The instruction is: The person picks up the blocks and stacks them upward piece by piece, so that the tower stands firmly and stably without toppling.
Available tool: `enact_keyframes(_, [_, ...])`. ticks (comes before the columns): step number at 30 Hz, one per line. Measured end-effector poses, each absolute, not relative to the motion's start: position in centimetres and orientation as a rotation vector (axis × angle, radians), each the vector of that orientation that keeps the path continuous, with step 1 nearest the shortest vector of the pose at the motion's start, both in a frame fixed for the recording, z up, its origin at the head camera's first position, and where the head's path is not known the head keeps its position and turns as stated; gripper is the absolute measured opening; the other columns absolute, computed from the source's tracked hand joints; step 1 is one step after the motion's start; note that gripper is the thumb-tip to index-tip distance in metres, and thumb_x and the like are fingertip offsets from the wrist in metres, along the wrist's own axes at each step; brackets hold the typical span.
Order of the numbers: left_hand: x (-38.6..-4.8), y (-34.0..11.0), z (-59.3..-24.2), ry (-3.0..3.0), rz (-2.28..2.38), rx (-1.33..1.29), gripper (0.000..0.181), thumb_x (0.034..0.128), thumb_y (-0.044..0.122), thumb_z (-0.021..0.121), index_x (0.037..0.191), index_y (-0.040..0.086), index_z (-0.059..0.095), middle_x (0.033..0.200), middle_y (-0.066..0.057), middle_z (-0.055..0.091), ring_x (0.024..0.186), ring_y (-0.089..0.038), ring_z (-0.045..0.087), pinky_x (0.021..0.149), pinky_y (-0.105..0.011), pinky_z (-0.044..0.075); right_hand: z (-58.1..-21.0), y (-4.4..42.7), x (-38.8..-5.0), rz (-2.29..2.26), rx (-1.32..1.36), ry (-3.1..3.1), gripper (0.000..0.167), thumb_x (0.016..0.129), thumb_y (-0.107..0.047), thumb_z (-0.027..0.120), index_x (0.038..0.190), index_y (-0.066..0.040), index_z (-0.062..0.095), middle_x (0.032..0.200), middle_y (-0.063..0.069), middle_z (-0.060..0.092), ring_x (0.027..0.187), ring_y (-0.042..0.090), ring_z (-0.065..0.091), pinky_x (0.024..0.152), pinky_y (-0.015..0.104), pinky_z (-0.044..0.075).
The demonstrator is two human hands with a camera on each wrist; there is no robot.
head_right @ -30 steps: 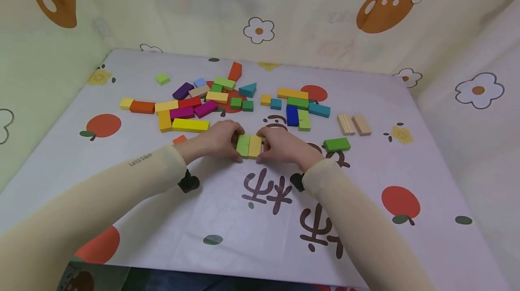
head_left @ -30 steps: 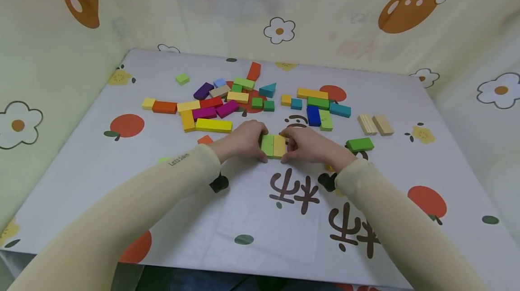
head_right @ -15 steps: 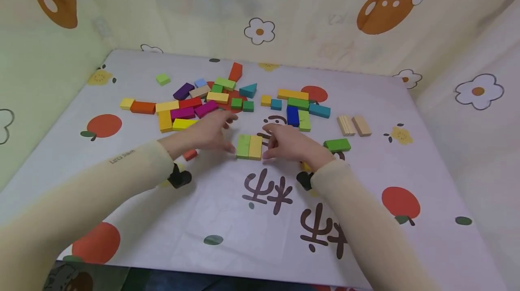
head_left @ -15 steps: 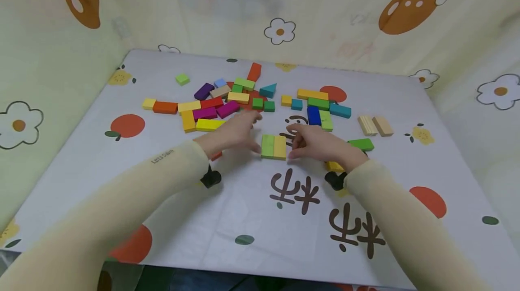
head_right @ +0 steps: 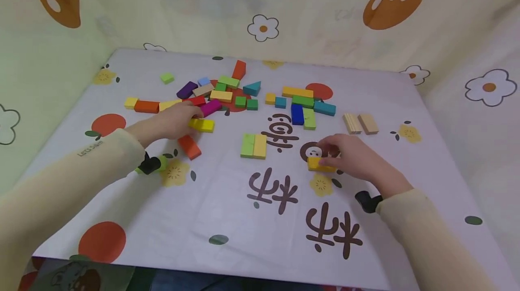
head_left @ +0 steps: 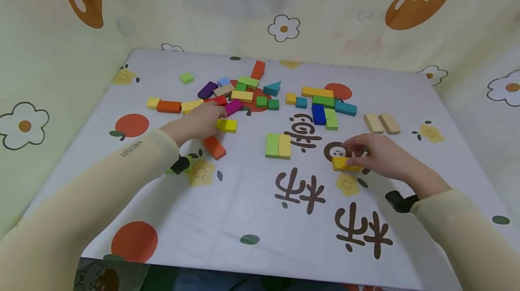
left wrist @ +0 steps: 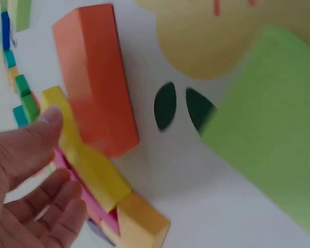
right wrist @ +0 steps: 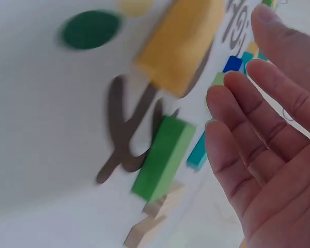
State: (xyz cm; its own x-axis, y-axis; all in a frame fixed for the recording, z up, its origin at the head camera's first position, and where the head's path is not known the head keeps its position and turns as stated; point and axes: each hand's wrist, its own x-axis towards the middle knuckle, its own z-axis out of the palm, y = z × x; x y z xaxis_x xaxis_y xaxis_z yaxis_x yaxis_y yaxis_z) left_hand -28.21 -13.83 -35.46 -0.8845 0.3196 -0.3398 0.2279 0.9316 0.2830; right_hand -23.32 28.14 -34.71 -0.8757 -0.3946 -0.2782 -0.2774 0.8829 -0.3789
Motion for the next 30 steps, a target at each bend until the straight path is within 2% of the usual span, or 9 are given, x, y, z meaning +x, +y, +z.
enact_keyframes(5, [-26.0, -15.4, -34.2, 2.728, 0.289, 0.452, 0.042, 0.0948, 0.022, 0.074, 0.131, 0.004, 0.063, 0.127, -0.015, 0.061, 0.116, -0.03, 0.056, 0.105, -0.046, 0.052, -34.9, 28.7, -22.4, -0.471, -0.582, 2.737, 0.046, 0.088, -0.022, 0.082, 0.128, -0.005, 0.068, 0.119, 0.013, 0.068, 0.098, 0.023, 0.061, 0.084, 0.042, 0.056])
enact_keyframes(8, [-24.6, -16.0, -34.3, 2.704, 0.207, 0.452, 0.054, 0.0921, 0.034, 0.076, 0.133, 0.003, 0.061, 0.125, -0.016, 0.062, 0.11, -0.028, 0.058, 0.098, -0.045, 0.055, -35.1, 28.3, -22.2, -0.482, -0.592, 2.728, 0.044, 0.088, -0.022, 0.082, 0.127, -0.007, 0.069, 0.124, 0.016, 0.065, 0.099, 0.024, 0.062, 0.085, 0.042, 0.057])
enact_keyframes(12, [-23.5, -15.5, -34.8, 2.689, 0.125, 0.454, 0.068, 0.0861, 0.046, 0.08, 0.133, 0.001, 0.058, 0.119, -0.016, 0.063, 0.105, -0.028, 0.058, 0.089, -0.042, 0.057, -35.8, 27.9, -22.0, -0.43, -0.578, 2.709, 0.044, 0.089, -0.021, 0.08, 0.13, -0.008, 0.068, 0.132, 0.021, 0.06, 0.108, 0.032, 0.06, 0.094, 0.052, 0.056])
enact_keyframes(15, [-23.2, -15.0, -34.8, 2.684, 0.098, 0.419, 0.067, 0.0839, 0.046, 0.082, 0.127, 0.001, 0.059, 0.109, -0.013, 0.064, 0.101, -0.026, 0.059, 0.081, -0.038, 0.057, -36.3, 27.8, -22.0, -0.337, -0.61, 2.71, 0.047, 0.091, -0.017, 0.078, 0.136, -0.012, 0.064, 0.136, 0.024, 0.058, 0.115, 0.038, 0.057, 0.101, 0.06, 0.051])
enact_keyframes(18, [-23.0, -14.8, -34.8, 2.655, 0.102, 0.366, 0.065, 0.0838, 0.045, 0.082, 0.125, 0.0, 0.059, 0.105, -0.011, 0.064, 0.099, -0.025, 0.058, 0.08, -0.036, 0.056, -36.5, 27.8, -21.8, -0.249, -0.646, 2.707, 0.052, 0.092, -0.014, 0.076, 0.142, -0.02, 0.061, 0.136, 0.026, 0.056, 0.114, 0.04, 0.058, 0.099, 0.063, 0.051])
enact_keyframes(21, [-23.0, -14.7, -34.8, 2.624, 0.154, 0.337, 0.065, 0.0856, 0.042, 0.081, 0.125, -0.003, 0.056, 0.106, -0.014, 0.063, 0.101, -0.027, 0.057, 0.084, -0.037, 0.056, -36.6, 27.9, -21.6, -0.218, -0.662, 2.686, 0.055, 0.093, -0.011, 0.073, 0.145, -0.026, 0.059, 0.127, 0.024, 0.057, 0.098, 0.031, 0.059, 0.087, 0.052, 0.057])
enact_keyframes(23, [-23.1, -14.5, -35.0, 2.619, 0.186, 0.35, 0.065, 0.0862, 0.039, 0.081, 0.128, -0.004, 0.055, 0.11, -0.016, 0.062, 0.104, -0.028, 0.057, 0.088, -0.039, 0.057, -36.5, 28.0, -21.5, -0.216, -0.667, 2.676, 0.056, 0.093, -0.011, 0.073, 0.145, -0.026, 0.059, 0.122, 0.02, 0.057, 0.09, 0.026, 0.057, 0.079, 0.042, 0.056])
enact_keyframes(26, [-23.2, -13.7, -35.1, 2.607, 0.215, 0.39, 0.069, 0.0853, 0.035, 0.083, 0.135, -0.002, 0.052, 0.118, -0.017, 0.061, 0.11, -0.029, 0.057, 0.094, -0.042, 0.057, -36.4, 28.0, -21.3, -0.232, -0.664, 2.662, 0.055, 0.093, -0.014, 0.075, 0.145, -0.021, 0.059, 0.111, 0.014, 0.058, 0.085, 0.02, 0.053, 0.072, 0.032, 0.05])
enact_keyframes(30, [-23.2, -12.3, -35.2, 2.573, 0.252, 0.472, 0.073, 0.0844, 0.028, 0.084, 0.144, 0.003, 0.05, 0.127, -0.018, 0.058, 0.118, -0.03, 0.055, 0.098, -0.045, 0.056, -36.2, 27.0, -21.3, -0.291, -0.638, 2.637, 0.059, 0.092, -0.027, 0.077, 0.145, -0.01, 0.056, 0.098, 0.006, 0.062, 0.085, 0.018, 0.054, 0.071, 0.029, 0.048])
